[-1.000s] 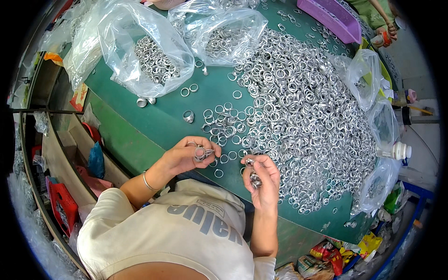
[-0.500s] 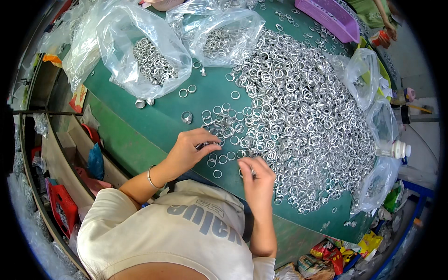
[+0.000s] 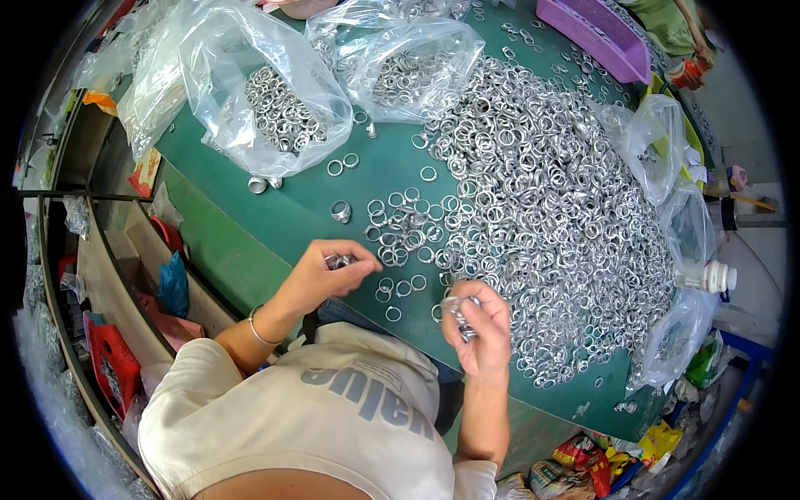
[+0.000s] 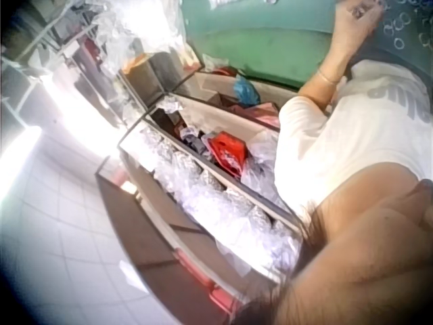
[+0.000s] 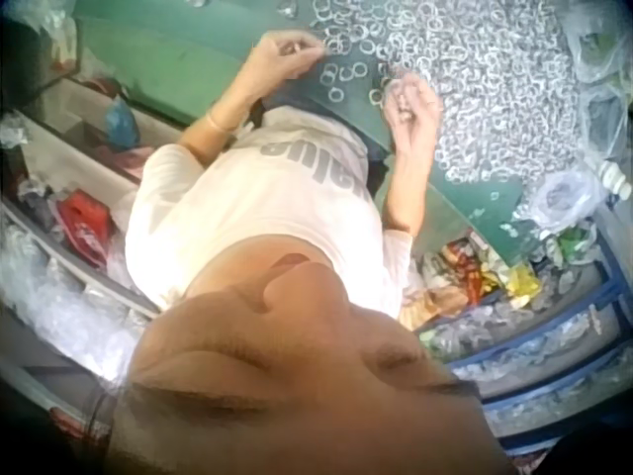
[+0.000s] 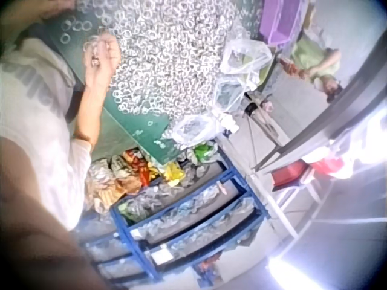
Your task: The person sorts through a large pile of small silver metal rings by hand, selecting individual rings and placing them into a smaller grouped pile on the table.
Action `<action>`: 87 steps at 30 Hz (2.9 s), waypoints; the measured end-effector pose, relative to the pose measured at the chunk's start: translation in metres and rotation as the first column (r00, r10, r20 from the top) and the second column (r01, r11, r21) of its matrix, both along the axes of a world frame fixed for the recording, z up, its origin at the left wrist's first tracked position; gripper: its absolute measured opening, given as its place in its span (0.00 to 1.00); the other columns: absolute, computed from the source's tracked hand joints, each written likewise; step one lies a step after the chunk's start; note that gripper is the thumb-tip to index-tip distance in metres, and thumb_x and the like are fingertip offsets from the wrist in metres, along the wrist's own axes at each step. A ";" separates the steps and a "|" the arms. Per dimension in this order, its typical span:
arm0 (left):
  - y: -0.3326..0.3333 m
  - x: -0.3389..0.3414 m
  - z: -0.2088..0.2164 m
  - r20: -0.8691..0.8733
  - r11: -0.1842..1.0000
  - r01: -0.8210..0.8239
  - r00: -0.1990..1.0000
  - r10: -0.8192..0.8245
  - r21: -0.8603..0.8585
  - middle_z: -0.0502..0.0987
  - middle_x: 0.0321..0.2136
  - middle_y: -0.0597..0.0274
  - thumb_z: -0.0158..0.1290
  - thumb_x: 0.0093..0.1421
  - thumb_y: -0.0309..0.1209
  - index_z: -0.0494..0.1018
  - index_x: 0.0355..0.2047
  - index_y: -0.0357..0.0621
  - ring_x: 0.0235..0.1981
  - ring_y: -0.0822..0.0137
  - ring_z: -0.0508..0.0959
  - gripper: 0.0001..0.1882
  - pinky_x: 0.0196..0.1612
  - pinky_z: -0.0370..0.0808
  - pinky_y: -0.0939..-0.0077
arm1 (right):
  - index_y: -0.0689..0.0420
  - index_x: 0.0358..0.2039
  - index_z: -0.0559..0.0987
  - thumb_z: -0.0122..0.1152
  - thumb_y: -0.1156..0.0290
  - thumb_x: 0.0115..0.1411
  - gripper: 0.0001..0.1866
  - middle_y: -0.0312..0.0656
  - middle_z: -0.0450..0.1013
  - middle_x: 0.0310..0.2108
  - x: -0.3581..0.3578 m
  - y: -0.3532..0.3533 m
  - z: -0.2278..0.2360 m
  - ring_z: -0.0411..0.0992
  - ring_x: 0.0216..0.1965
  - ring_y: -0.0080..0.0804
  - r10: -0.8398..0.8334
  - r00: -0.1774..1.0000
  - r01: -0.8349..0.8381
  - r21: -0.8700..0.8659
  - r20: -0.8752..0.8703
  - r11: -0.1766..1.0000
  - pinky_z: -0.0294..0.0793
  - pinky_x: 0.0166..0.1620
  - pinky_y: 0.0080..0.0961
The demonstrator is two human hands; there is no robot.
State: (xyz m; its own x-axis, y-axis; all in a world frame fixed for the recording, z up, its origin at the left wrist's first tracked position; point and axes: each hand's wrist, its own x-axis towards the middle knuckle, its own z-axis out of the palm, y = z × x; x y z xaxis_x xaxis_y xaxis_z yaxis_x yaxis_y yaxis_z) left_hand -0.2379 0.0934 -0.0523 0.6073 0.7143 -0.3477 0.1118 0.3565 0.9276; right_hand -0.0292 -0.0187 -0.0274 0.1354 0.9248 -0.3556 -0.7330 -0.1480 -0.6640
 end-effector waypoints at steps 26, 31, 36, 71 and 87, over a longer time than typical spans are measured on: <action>0.037 0.022 0.012 -0.253 0.573 0.040 0.921 0.298 0.819 0.70 0.20 0.60 0.61 0.47 0.26 0.76 0.31 0.42 0.16 0.60 0.69 0.09 0.22 0.67 0.71 | 0.60 0.31 0.76 0.58 0.76 0.55 0.03 0.42 0.74 0.24 -0.010 0.063 -0.006 0.73 0.21 0.34 -0.026 -0.007 -0.009 0.026 1.000 1.000 0.69 0.25 0.29; 0.031 0.007 0.008 -0.371 0.576 0.113 0.860 0.351 0.809 0.69 0.21 0.59 0.61 0.47 0.25 0.76 0.33 0.41 0.17 0.61 0.69 0.12 0.22 0.67 0.71 | 0.55 0.33 0.77 0.55 0.77 0.52 0.08 0.43 0.72 0.24 -0.024 0.062 0.004 0.73 0.21 0.43 0.129 -0.418 -0.136 -0.202 0.899 0.970 0.71 0.23 0.34; 0.041 -0.005 -0.005 -0.343 0.543 0.055 0.828 0.444 0.838 0.68 0.20 0.59 0.61 0.46 0.23 0.76 0.34 0.41 0.18 0.61 0.69 0.12 0.23 0.67 0.71 | 0.53 0.39 0.76 0.57 0.71 0.55 0.10 0.42 0.71 0.23 -0.028 0.061 -0.007 0.71 0.19 0.43 0.165 -0.500 -0.160 -0.278 0.850 0.947 0.68 0.21 0.35; 0.051 -0.045 -0.010 -0.386 0.526 -0.039 0.634 0.670 0.850 0.72 0.23 0.57 0.58 0.49 0.25 0.75 0.32 0.41 0.22 0.56 0.74 0.08 0.26 0.69 0.66 | 0.55 0.32 0.73 0.58 0.69 0.54 0.06 0.43 0.74 0.24 -0.036 0.061 -0.009 0.74 0.20 0.41 0.188 -0.497 -0.134 -0.289 0.847 0.948 0.71 0.22 0.34; 0.054 -0.042 -0.001 -0.356 0.513 -0.101 0.606 0.711 0.852 0.69 0.18 0.57 0.59 0.48 0.26 0.75 0.31 0.40 0.19 0.59 0.71 0.09 0.24 0.69 0.68 | 0.64 0.36 0.72 0.49 0.73 0.56 0.09 0.47 0.69 0.28 0.001 0.039 0.001 0.62 0.14 0.26 -0.222 0.962 0.229 0.029 -0.156 0.973 0.57 0.10 0.15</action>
State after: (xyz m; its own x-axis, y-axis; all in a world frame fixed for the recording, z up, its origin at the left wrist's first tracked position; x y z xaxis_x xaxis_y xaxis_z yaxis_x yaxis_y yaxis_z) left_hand -0.2795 0.1477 -0.0535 0.0216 0.9655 0.2595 0.7631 -0.1836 0.6196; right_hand -0.0281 0.0201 -0.0267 0.2902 0.8924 -0.3457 -0.8361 0.0607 -0.5452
